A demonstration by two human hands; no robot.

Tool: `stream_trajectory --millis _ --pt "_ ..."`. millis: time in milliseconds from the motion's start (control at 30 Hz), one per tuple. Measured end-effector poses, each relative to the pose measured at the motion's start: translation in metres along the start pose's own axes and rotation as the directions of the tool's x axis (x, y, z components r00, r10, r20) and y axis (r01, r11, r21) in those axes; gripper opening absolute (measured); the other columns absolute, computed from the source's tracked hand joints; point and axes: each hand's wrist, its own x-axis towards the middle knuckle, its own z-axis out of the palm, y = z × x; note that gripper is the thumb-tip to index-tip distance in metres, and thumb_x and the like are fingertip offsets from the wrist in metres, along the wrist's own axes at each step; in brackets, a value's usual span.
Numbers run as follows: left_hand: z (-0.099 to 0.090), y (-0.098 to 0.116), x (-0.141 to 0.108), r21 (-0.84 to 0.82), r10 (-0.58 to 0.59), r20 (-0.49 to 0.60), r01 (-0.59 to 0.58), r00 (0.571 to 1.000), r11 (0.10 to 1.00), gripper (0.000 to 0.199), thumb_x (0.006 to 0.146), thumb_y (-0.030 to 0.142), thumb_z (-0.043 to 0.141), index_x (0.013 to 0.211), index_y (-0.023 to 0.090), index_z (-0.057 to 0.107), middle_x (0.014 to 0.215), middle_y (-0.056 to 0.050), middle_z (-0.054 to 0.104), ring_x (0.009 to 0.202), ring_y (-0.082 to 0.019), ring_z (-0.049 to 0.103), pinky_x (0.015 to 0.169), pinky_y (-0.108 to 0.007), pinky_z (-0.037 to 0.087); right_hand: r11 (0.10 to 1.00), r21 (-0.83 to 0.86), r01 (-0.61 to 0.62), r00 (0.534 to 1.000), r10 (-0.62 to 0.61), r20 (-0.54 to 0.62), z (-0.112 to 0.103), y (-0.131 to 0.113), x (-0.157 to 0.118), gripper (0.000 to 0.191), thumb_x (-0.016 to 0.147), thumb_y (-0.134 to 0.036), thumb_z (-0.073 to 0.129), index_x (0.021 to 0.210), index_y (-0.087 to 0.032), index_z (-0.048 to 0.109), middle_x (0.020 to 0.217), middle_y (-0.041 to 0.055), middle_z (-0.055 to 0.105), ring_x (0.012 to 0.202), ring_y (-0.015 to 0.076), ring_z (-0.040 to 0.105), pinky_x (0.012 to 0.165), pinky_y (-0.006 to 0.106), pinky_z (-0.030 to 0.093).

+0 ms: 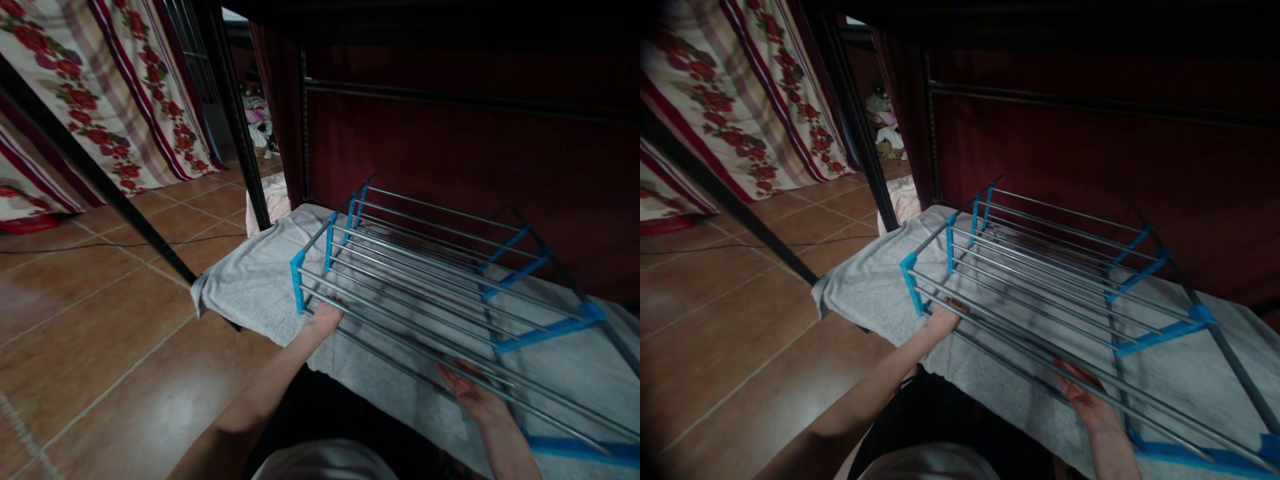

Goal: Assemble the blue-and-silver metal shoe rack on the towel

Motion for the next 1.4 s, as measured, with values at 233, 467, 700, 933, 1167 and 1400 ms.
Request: stream_trajectory --millis 233,467,700,933,1167,1400 --pt "0.0 -0.003 0.004 0.005 -0.003 -0.065 0.004 0.998 1.0 0.023 0.083 0.006 0.047 0.096 0.012 0.064 0.101 -0.015 0.065 0.1 -0.025 0.06 0.095 -0.042 0.045 0.973 -0.229 0.041 0.992 -0.012 0.125 -0.006 0.007 -0.008 0.02 0.065 -0.025 0.071 0.085 -0.019 0.069 0.093 0.0088 0.072 0.092 0.0278 0.069 0.084 0.044 0.058" --pt "-0.017 0.008 -0.072 -0.086 0.0 -0.249 -0.022 0.969 0.996 0.027 0.092 0.017 0.042 0.112 0.022 0.059 0.107 -0.008 0.061 0.101 -0.021 0.057 0.091 -0.037 0.046 0.57 -0.686 0.452 0.884 -0.389 0.259 0.021 0.061 -0.039 0.04 0.076 -0.049 0.062 0.1 -0.018 0.067 0.107 0.0108 0.069 0.1 0.0294 0.064 0.095 0.048 0.049" --pt "-0.008 -0.043 -0.125 -0.498 -0.512 -0.432 0.277 0.743 0.822 0.023 0.087 0.017 0.045 0.108 0.019 0.053 0.101 -0.008 0.058 0.098 -0.021 0.057 0.087 -0.037 0.049 -0.346 -0.596 0.725 0.498 -0.335 0.8 0.058 0.105 -0.052 0.039 0.096 -0.041 0.037 0.125 -0.022 0.055 0.117 0.0094 0.064 0.109 0.0253 0.059 0.098 0.045 0.046" --pt "-0.001 -0.073 -0.092 -0.631 -0.464 -0.245 0.224 0.851 0.743 0.027 0.079 0.017 0.052 0.105 0.018 0.059 0.097 -0.007 0.063 0.09 -0.02 0.06 0.085 -0.035 0.05 -0.618 -0.488 0.616 0.487 -0.189 0.853 0.088 0.113 -0.044 0.032 0.099 -0.034 0.034 0.12 -0.022 0.056 0.108 0.0083 0.066 0.093 0.02 0.066 0.08 0.033 0.053" --pt "-0.009 -0.079 -0.089 -0.663 -0.433 -0.191 0.209 0.881 0.719 0.019 0.079 0.024 0.058 0.096 0.018 0.065 0.087 -0.005 0.067 0.081 -0.02 0.061 0.082 -0.034 0.051 -0.607 -0.466 0.644 0.51 -0.113 0.853 0.092 0.107 -0.043 0.034 0.101 -0.032 0.031 0.119 -0.023 0.058 0.116 0.0063 0.066 0.097 0.0183 0.066 0.077 0.03 0.053" --pt "-0.021 -0.078 -0.087 -0.591 -0.413 -0.157 0.25 0.897 0.767 0.014 0.078 0.025 0.059 0.087 0.018 0.067 0.08 -0.005 0.068 0.076 -0.02 0.062 0.075 -0.032 0.051 -0.567 -0.477 0.671 0.539 -0.068 0.839 0.09 0.107 -0.037 0.036 0.1 -0.032 0.03 0.121 -0.024 0.059 0.119 0.0064 0.065 0.102 0.0192 0.065 0.079 0.032 0.053"
